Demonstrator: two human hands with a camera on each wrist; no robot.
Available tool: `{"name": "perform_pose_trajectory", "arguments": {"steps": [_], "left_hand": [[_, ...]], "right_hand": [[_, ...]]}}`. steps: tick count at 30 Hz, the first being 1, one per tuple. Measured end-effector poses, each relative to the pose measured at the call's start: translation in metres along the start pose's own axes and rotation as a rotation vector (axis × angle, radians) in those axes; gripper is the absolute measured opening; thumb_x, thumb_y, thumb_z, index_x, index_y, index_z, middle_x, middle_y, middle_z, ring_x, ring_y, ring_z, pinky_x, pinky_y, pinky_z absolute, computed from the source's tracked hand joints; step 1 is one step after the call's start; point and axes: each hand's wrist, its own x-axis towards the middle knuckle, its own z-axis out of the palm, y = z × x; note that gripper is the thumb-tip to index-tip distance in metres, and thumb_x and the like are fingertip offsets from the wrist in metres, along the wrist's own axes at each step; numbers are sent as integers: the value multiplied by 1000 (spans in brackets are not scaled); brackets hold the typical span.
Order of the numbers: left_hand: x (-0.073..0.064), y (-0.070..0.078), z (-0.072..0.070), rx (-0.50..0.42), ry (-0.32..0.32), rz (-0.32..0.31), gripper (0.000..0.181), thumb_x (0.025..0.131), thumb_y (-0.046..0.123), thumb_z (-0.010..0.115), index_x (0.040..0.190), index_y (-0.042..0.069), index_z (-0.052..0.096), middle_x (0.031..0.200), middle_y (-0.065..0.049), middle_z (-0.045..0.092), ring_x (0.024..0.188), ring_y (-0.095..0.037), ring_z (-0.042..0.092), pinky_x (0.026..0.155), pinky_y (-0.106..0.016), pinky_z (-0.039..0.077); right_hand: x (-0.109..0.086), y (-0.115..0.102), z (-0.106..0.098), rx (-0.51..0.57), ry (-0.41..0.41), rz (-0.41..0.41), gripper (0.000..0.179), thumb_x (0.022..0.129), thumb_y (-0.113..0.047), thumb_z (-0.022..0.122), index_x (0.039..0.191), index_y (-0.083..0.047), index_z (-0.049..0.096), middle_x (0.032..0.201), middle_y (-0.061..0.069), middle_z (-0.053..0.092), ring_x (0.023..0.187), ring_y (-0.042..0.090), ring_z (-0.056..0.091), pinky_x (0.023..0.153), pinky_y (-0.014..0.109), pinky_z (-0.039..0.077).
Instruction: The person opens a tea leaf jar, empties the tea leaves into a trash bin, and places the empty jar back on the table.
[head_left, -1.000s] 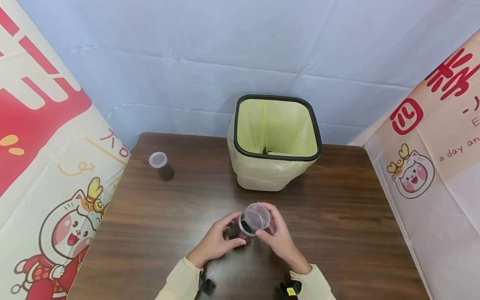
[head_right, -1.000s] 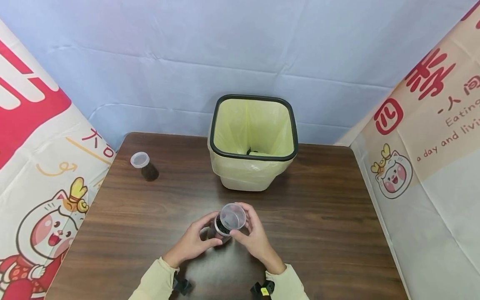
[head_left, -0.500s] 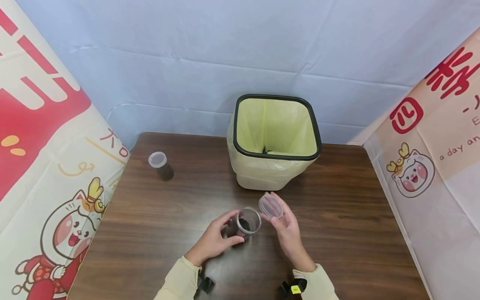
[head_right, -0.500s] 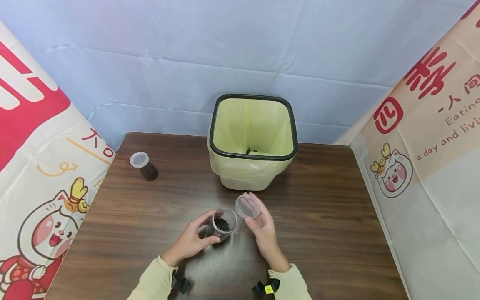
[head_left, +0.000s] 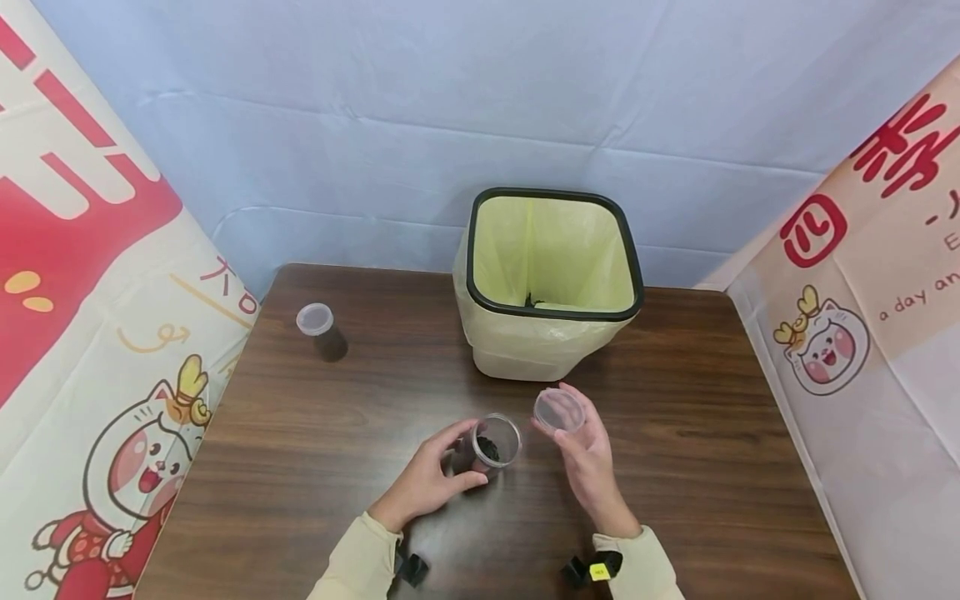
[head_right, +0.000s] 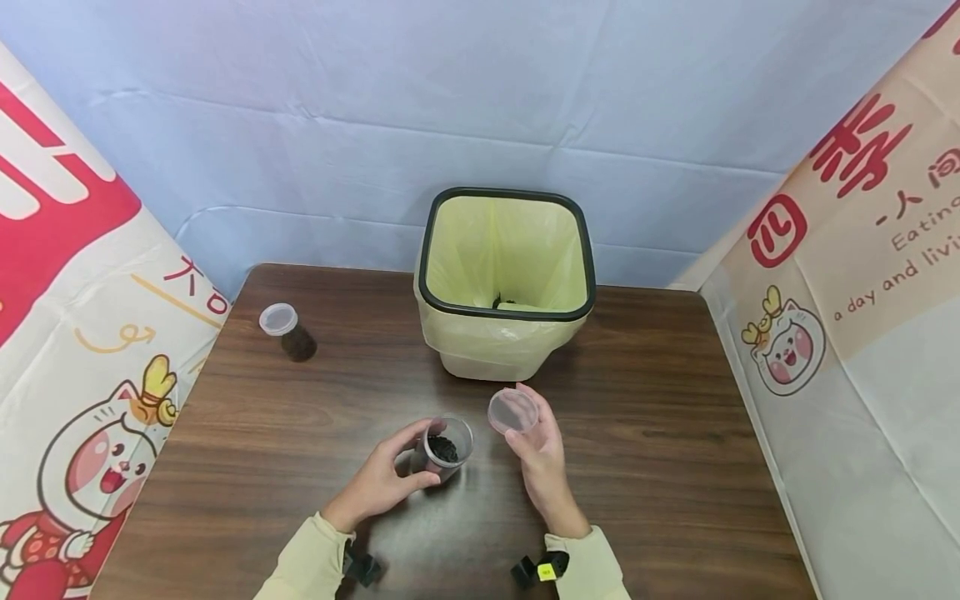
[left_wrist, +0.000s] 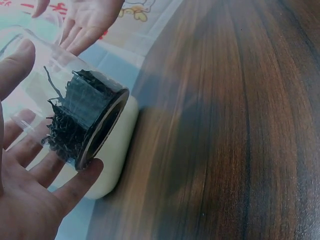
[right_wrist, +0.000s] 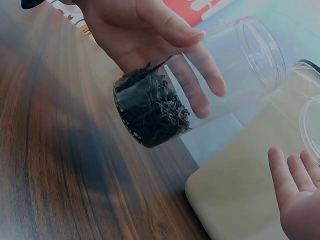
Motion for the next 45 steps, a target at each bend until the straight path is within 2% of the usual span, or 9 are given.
{"name": "perform_pose_trajectory", "arguments": {"steps": [8, 12, 16, 20, 24, 28, 33, 38, 45], "left_hand": [[-1, 0, 0, 0, -4, -6, 68, 83, 14, 86, 143, 13, 55, 140, -3, 61, 129, -21, 56, 103, -49, 49], [-1, 1, 0, -9, -5, -13, 70, 81, 10, 87, 144, 14, 55, 141, -2, 61, 130, -21, 55, 104, -49, 48], [-2, 0, 0, -10, -6, -8, 70, 82, 12, 87, 143, 13, 55, 140, -3, 61, 130, -20, 55, 104, -46, 48], [-2, -1, 0, -11, -8, 0, 69, 82, 17, 87, 143, 11, 55, 140, -3, 61, 129, -19, 55, 103, -45, 49], [-3, -1, 0, -5, -7, 4, 69, 83, 18, 87, 143, 11, 55, 140, -3, 61, 129, -19, 55, 103, -44, 49], [-3, -1, 0, 14, -3, 15, 69, 82, 18, 87, 143, 9, 55, 139, -4, 62, 128, -19, 56, 103, -43, 50], [-3, -2, 0, 20, -8, 8, 70, 82, 19, 87, 144, 9, 55, 139, -3, 61, 128, -19, 56, 104, -41, 49], [-3, -2, 0, 20, -9, 12, 70, 83, 20, 87, 144, 9, 55, 139, -4, 61, 128, -19, 56, 103, -41, 49], [-3, -1, 0, 26, -7, 16, 70, 83, 19, 87, 144, 7, 54, 140, -6, 61, 128, -20, 56, 103, -42, 49]], "right_hand": [[0, 0, -5, 61, 19, -35, 54, 94, 20, 44, 147, 8, 37, 132, 18, 55, 134, 35, 52, 98, 50, 54], [0, -1, -9, 84, 77, -32, 56, 94, 21, 43, 148, 12, 31, 127, 19, 54, 126, 30, 58, 94, 49, 56], [1, -4, -13, 14, 158, -19, 61, 92, 22, 45, 150, 13, 26, 124, 17, 54, 116, 23, 62, 89, 43, 59], [1, -7, -16, -45, 254, 3, 66, 92, 24, 47, 152, 11, 25, 123, 18, 52, 111, 22, 62, 85, 38, 60], [2, -7, -18, -92, 370, 18, 62, 90, 25, 51, 146, 5, 32, 121, 16, 51, 106, 21, 61, 78, 32, 61], [4, -5, -20, -152, 445, 22, 54, 89, 25, 54, 136, 2, 40, 116, 13, 52, 99, 19, 60, 73, 28, 59], [3, -2, -24, -214, 466, 27, 52, 89, 25, 56, 134, 2, 44, 115, 10, 52, 97, 15, 59, 71, 24, 58], [4, 0, -28, -273, 467, 33, 55, 86, 26, 59, 136, 9, 43, 116, 8, 52, 99, 13, 57, 71, 22, 58], [6, 3, -37, -496, 488, 91, 59, 85, 21, 66, 140, 13, 45, 116, 7, 55, 101, 13, 57, 70, 17, 55]]}}
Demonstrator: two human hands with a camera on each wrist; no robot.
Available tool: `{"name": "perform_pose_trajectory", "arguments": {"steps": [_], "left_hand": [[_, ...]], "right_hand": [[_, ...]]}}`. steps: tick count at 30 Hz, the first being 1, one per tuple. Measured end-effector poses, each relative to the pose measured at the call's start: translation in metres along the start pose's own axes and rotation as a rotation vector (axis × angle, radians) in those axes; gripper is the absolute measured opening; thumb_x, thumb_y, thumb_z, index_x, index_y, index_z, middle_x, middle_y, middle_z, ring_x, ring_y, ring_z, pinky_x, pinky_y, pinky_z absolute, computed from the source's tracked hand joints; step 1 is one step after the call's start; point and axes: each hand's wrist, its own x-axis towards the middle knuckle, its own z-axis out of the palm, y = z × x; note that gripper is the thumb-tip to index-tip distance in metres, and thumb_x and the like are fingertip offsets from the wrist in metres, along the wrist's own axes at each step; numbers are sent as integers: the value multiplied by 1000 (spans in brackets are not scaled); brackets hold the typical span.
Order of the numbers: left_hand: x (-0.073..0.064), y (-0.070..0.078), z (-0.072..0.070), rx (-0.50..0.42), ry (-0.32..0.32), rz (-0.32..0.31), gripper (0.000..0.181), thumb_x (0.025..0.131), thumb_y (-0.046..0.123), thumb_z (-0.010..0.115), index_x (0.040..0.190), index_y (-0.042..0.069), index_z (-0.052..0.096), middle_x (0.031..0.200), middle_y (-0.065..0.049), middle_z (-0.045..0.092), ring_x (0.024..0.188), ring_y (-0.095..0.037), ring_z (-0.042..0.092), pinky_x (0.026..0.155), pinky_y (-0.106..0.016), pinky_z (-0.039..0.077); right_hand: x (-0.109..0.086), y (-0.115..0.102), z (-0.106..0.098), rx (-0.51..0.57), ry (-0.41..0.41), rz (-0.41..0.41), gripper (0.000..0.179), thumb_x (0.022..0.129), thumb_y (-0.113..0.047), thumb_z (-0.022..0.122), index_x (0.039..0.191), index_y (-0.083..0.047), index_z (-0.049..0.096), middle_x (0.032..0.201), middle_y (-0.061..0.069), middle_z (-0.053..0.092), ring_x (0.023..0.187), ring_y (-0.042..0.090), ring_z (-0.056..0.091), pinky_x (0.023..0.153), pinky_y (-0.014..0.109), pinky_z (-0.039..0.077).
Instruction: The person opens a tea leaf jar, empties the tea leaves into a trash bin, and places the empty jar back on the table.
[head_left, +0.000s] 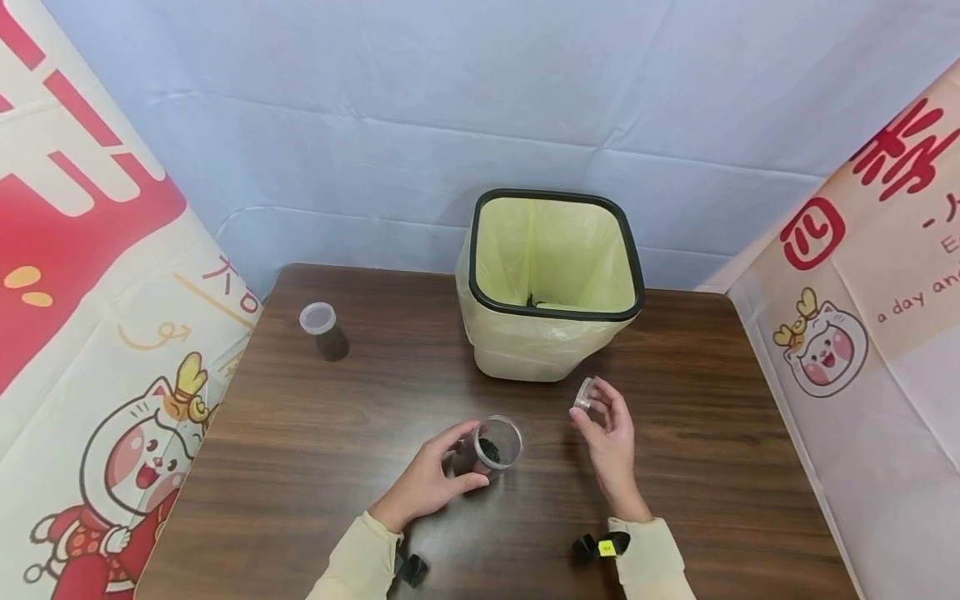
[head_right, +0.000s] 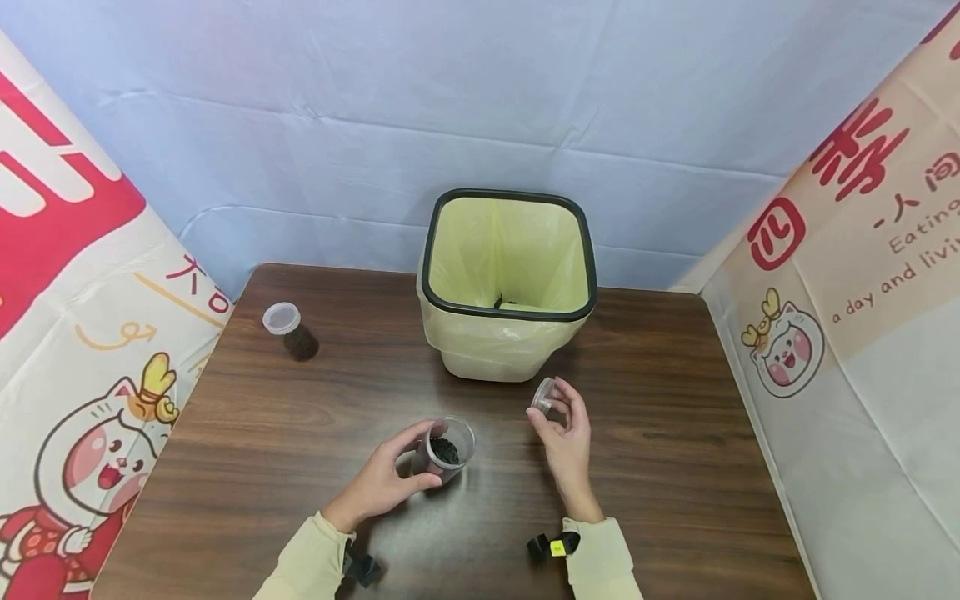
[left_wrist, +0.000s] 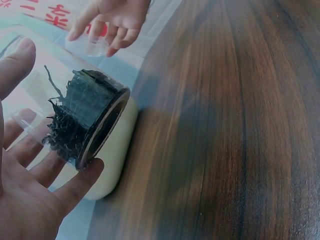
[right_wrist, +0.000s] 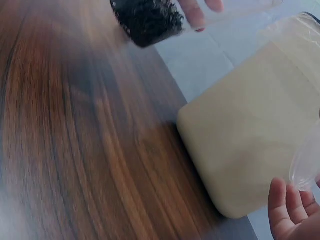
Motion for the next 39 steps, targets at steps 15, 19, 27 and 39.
{"name": "perform_pose_trajectory", "arguments": {"steps": [15, 19, 27, 39], "left_hand": [[0, 0, 0, 0, -5, -16, 71, 82, 18, 87, 144, 11, 55, 140, -3, 61, 128, -19, 55, 104, -43, 49], [0, 0, 0, 8, 0, 3, 70, 83, 21, 86, 144, 10, 54, 140, -5, 61, 127, -20, 56, 102, -43, 50], [0, -1, 1, 10, 9, 3, 71, 82, 16, 87, 144, 10, 55, 138, -4, 62, 126, -20, 57, 101, -43, 50], [0, -1, 0, 4, -5, -27, 70, 83, 23, 87, 145, 13, 54, 141, -1, 60, 128, -19, 55, 103, -44, 49]], "right_hand": [[11, 19, -13, -466, -101, -47, 70, 82, -2, 84, 142, 6, 49, 127, 25, 48, 105, 28, 49, 67, 10, 48], [14, 26, -16, -569, -130, -105, 72, 79, -8, 88, 141, 3, 52, 123, 21, 50, 101, 23, 50, 65, 10, 47], [14, 35, -20, -762, -185, -160, 77, 75, -16, 92, 139, 4, 54, 123, 24, 51, 93, 29, 56, 66, 22, 52], [11, 38, -22, -911, -246, -108, 79, 76, -29, 92, 140, 0, 56, 127, 22, 54, 119, 38, 52, 94, 55, 47]]}}
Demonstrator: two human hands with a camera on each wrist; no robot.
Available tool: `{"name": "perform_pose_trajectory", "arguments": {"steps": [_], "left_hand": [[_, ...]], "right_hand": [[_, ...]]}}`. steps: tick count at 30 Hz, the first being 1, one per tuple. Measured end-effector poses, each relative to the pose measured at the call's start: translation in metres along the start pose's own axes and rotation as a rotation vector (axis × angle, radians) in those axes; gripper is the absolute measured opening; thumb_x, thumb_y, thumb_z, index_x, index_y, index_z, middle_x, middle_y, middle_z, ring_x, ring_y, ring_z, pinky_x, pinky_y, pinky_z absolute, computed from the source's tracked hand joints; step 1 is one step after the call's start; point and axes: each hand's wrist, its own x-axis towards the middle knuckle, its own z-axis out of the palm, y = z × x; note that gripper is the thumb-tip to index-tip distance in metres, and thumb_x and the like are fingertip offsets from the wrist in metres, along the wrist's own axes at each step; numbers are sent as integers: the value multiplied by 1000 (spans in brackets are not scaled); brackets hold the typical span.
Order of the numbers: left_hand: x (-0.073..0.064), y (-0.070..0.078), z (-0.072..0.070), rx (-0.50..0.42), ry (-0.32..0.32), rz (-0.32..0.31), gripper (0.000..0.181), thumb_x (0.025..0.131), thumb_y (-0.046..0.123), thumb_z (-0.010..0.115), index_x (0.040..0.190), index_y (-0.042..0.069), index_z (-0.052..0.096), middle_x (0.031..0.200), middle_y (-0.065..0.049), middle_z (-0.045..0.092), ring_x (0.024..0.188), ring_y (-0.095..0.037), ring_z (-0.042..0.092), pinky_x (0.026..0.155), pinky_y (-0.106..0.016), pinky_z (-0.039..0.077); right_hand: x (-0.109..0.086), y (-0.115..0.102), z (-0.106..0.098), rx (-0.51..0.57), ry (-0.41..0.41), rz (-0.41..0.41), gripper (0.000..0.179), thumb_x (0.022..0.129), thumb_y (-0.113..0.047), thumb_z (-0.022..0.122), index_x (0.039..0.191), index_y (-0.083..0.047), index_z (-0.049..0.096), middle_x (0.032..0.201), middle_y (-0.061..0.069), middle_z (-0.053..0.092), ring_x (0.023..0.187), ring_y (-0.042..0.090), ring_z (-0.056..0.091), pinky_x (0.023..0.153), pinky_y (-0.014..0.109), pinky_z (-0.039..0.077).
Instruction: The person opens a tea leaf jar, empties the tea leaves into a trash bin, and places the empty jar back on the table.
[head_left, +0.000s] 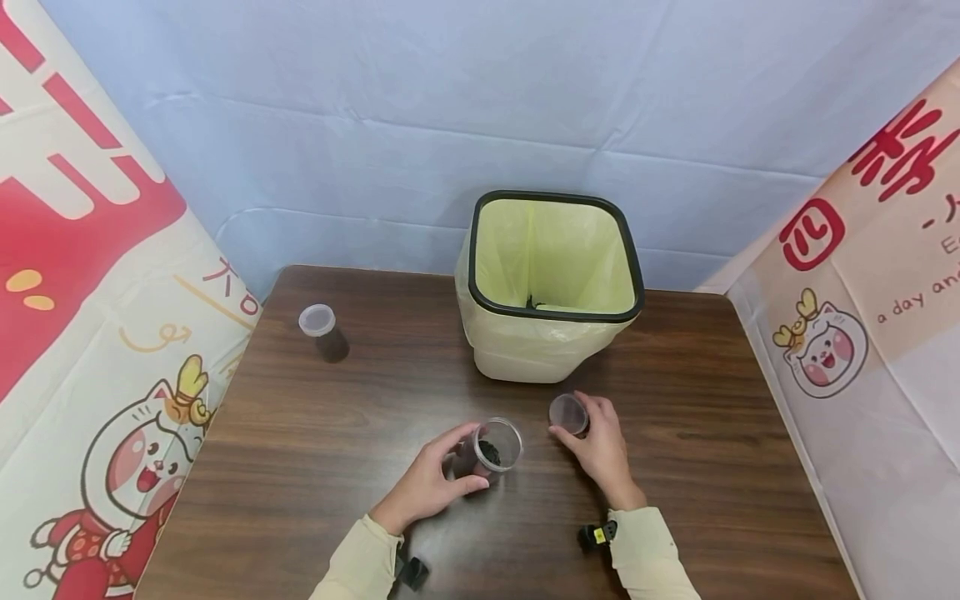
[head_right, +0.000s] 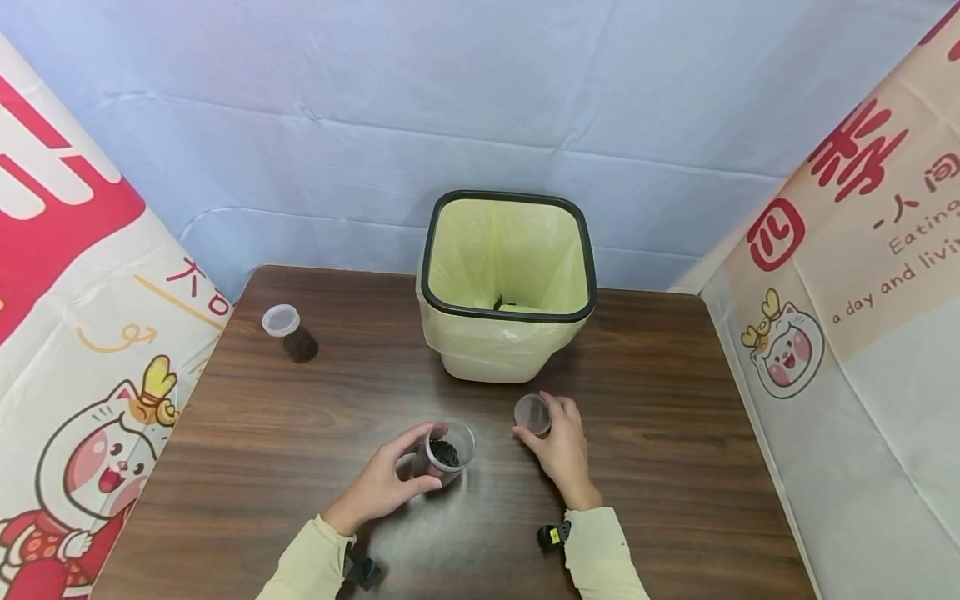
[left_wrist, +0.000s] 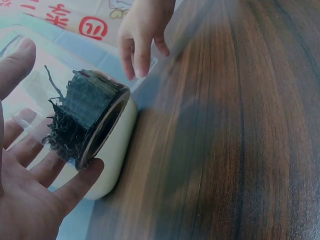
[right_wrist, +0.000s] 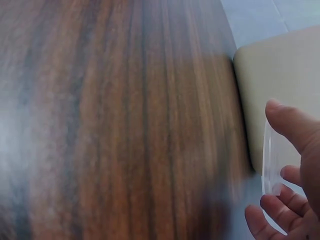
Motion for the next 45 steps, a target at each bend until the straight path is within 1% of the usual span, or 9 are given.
{"name": "perform_pose_trajectory", "arguments": {"steps": [7, 14, 23, 28, 34, 39, 45], "left_hand": [[0, 0, 0, 0, 0, 6, 70, 83, 23, 87, 145, 13, 54, 140, -1, 61, 128, -18, 56, 103, -44, 49], [0, 0, 0, -1, 1, 8, 70, 83, 23, 87, 145, 13, 55, 139, -1, 61, 127, -17, 56, 103, -44, 49], [-1, 0, 1, -7, 8, 17, 70, 83, 18, 87, 144, 10, 54, 140, -4, 61, 128, -19, 55, 103, -44, 49], [-2, 0, 1, -6, 13, 36, 70, 83, 17, 86, 144, 9, 54, 140, -6, 61, 128, -21, 56, 103, -44, 50], [-1, 0, 1, -8, 11, 16, 69, 82, 16, 87, 143, 9, 55, 140, -4, 61, 129, -19, 55, 103, -43, 49], [-2, 0, 1, -8, 6, 15, 69, 83, 18, 87, 143, 9, 55, 139, -4, 61, 128, -19, 55, 103, -44, 49], [-2, 1, 1, 2, 2, 12, 69, 83, 21, 86, 144, 9, 54, 139, -4, 61, 128, -19, 55, 103, -44, 49]], "right_hand": [[-1, 2, 2, -43, -5, -23, 77, 75, -31, 93, 137, 1, 59, 125, 21, 55, 117, 39, 53, 94, 57, 48], [-1, 3, 5, -76, -25, -14, 76, 76, -31, 92, 137, 0, 60, 125, 21, 55, 117, 38, 52, 92, 57, 49], [-2, 4, 6, -98, -53, -13, 77, 77, -31, 91, 139, 0, 59, 125, 21, 55, 118, 39, 51, 96, 56, 47], [-2, 5, 7, -113, -60, -20, 77, 77, -32, 91, 139, 0, 58, 125, 21, 55, 118, 39, 51, 96, 56, 48], [-3, 3, 6, -127, -69, -21, 77, 78, -32, 91, 139, 1, 58, 126, 22, 55, 119, 39, 50, 96, 56, 48], [-3, 2, 6, -131, -70, -22, 77, 77, -32, 91, 138, 1, 59, 124, 22, 55, 118, 39, 50, 96, 57, 48], [-4, 2, 6, -126, -71, -29, 77, 77, -31, 91, 139, 2, 58, 125, 22, 55, 119, 40, 50, 97, 57, 47]]}}
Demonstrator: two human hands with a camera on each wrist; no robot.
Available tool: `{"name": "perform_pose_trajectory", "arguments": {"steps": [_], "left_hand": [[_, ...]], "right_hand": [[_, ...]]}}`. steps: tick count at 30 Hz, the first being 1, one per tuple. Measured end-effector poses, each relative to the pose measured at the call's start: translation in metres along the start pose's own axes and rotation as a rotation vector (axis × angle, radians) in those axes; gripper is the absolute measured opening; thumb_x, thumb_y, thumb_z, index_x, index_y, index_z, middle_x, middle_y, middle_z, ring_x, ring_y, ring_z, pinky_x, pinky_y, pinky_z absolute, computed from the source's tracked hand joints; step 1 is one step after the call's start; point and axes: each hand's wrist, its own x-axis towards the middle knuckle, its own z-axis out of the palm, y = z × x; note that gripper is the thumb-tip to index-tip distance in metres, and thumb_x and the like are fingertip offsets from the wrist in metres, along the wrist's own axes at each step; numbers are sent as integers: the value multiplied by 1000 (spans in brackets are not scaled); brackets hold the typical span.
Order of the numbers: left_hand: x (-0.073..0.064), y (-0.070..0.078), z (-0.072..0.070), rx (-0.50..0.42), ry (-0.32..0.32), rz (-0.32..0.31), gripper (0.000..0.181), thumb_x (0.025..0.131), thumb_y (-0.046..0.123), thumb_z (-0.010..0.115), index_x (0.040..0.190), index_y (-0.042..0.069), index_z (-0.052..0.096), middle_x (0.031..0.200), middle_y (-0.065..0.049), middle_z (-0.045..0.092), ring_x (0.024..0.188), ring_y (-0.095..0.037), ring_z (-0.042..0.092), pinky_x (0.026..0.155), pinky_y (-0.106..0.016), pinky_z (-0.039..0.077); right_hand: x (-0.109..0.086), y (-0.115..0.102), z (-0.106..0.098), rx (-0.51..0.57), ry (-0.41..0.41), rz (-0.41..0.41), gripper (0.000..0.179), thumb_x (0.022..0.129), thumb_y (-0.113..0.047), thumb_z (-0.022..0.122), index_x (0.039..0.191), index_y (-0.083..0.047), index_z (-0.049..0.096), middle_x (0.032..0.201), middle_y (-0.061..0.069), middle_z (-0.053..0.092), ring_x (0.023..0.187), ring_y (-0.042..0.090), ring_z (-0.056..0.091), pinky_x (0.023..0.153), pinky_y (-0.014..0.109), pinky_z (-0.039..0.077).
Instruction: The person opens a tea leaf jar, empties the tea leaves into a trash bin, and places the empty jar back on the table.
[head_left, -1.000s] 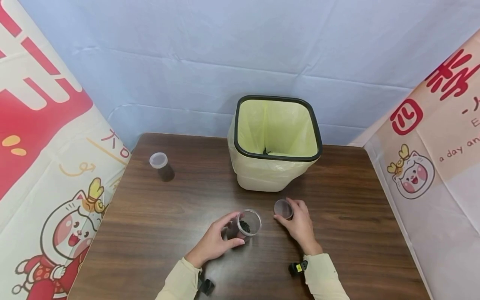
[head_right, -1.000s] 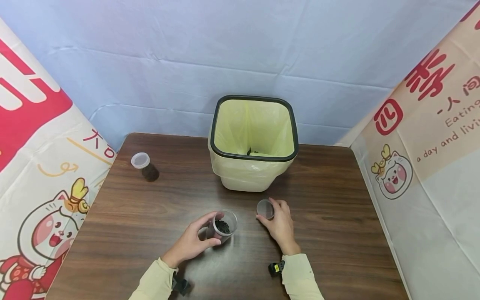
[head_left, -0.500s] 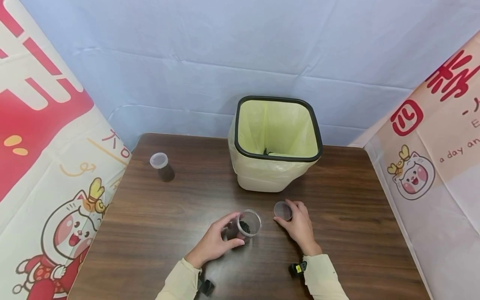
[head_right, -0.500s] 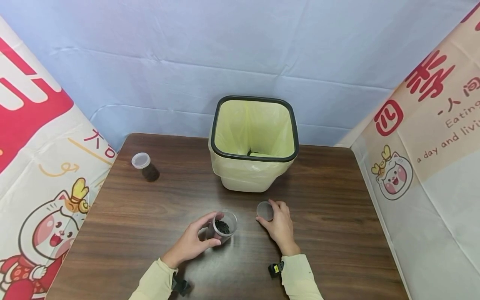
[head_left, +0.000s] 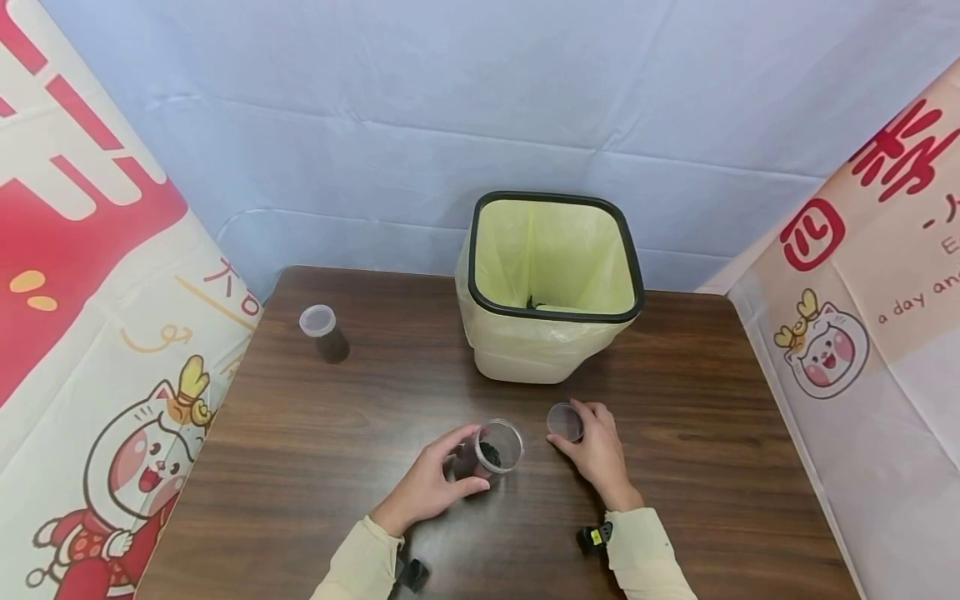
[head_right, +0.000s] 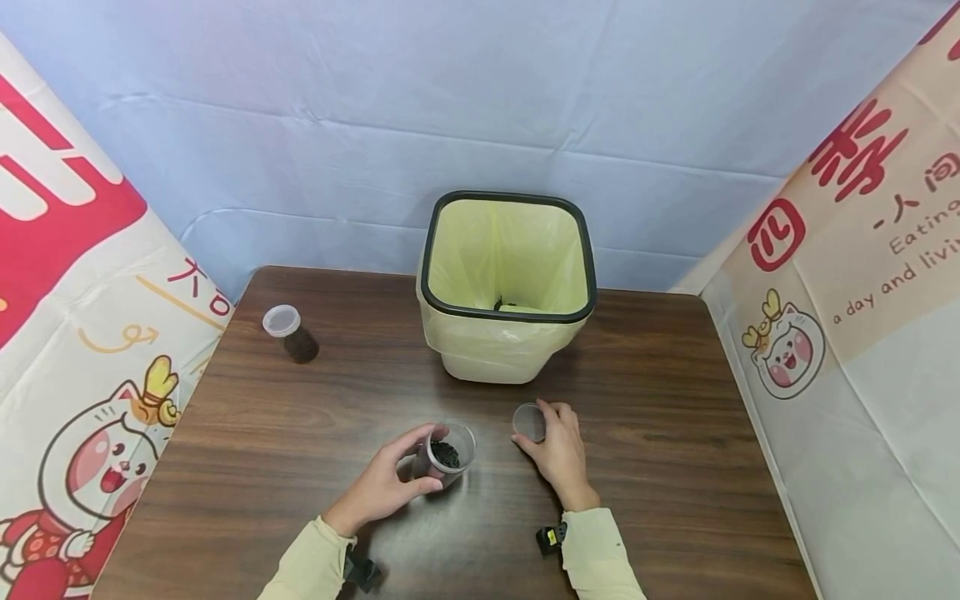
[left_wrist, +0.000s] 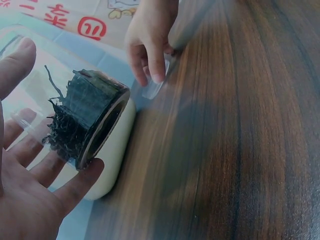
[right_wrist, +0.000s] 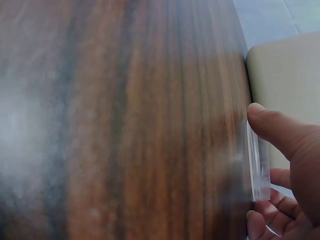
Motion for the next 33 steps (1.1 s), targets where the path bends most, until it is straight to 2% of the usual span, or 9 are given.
{"name": "perform_pose_trajectory", "arguments": {"steps": [11, 18, 23, 28, 33], "left_hand": [[1, 1, 0, -19, -2, 14, 69, 83, 16, 86, 143, 8, 55, 140, -9, 61, 129, -20, 55, 103, -45, 49], [0, 0, 0, -24, 0, 4, 69, 83, 21, 86, 144, 11, 55, 141, -3, 60, 130, -19, 54, 103, -44, 49], [0, 0, -1, -31, -4, 1, 69, 84, 21, 86, 144, 12, 54, 141, -3, 60, 130, -19, 54, 103, -46, 49], [-1, 0, -1, -39, 2, -1, 69, 83, 20, 86, 144, 11, 55, 141, -3, 60, 130, -18, 54, 103, -46, 49], [-1, 0, -1, -42, 5, 0, 69, 83, 19, 87, 143, 10, 55, 141, -3, 60, 130, -18, 54, 103, -45, 49]], "right_hand": [[-1, 2, 1, 30, 11, -21, 78, 76, -27, 92, 139, 3, 57, 123, 23, 54, 118, 41, 49, 98, 57, 46], [-2, 2, 1, 48, 7, -20, 81, 75, -28, 93, 140, 2, 56, 126, 24, 53, 119, 42, 47, 98, 58, 45], [-2, 3, 1, 93, 57, -12, 81, 77, -30, 90, 141, 4, 52, 128, 27, 52, 118, 43, 45, 97, 58, 43], [2, -2, -7, 202, 170, -5, 65, 85, -22, 83, 134, 8, 53, 121, 26, 54, 107, 38, 48, 90, 48, 41], [7, -9, -22, 298, 261, 22, 43, 91, -14, 76, 124, 8, 59, 111, 23, 57, 96, 33, 53, 74, 25, 43]]}}
